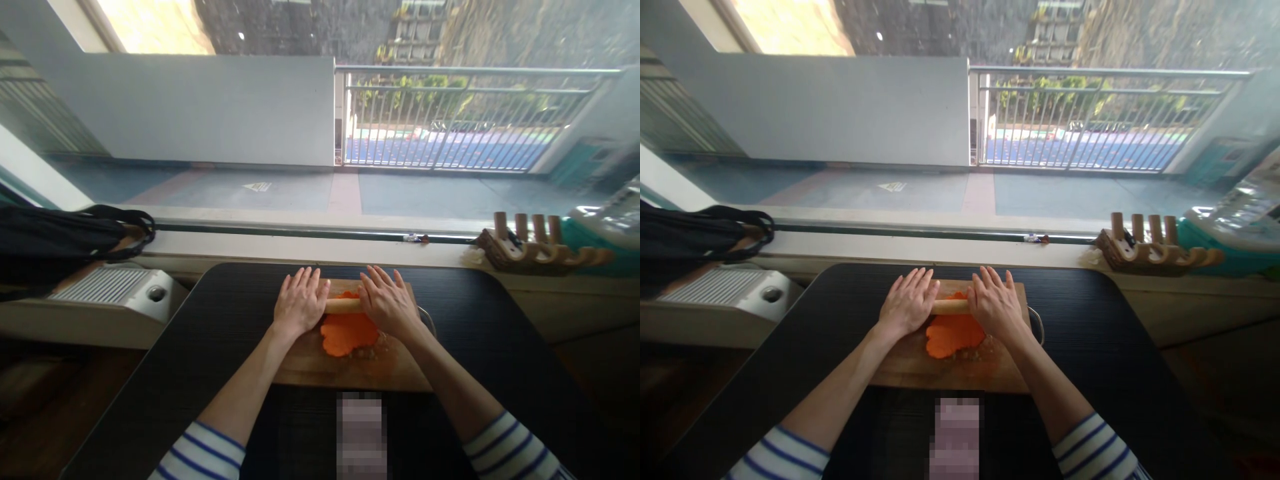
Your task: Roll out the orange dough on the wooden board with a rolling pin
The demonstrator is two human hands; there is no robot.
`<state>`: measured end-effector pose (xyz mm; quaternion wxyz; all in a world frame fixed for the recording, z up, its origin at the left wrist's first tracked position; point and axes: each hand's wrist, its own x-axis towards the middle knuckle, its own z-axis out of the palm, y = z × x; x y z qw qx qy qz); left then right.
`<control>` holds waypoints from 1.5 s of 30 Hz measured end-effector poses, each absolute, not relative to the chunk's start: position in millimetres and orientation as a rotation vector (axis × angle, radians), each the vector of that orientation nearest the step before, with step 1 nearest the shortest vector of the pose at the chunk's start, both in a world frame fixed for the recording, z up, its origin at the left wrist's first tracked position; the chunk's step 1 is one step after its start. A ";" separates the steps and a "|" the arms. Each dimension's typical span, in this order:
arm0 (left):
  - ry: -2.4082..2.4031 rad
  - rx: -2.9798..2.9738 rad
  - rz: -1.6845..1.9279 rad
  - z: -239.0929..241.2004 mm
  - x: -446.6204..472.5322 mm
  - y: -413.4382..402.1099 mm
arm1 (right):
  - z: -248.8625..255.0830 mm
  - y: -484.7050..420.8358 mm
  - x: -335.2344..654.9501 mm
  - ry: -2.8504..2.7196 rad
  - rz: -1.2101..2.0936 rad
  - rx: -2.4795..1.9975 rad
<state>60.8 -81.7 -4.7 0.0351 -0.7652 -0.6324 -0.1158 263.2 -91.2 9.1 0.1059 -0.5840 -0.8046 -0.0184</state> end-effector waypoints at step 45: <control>-1.774 -2.317 -0.390 -4.0 61.2 -125.2 | 10.1 -115.6 272.5 -2.489 0.062 -1.613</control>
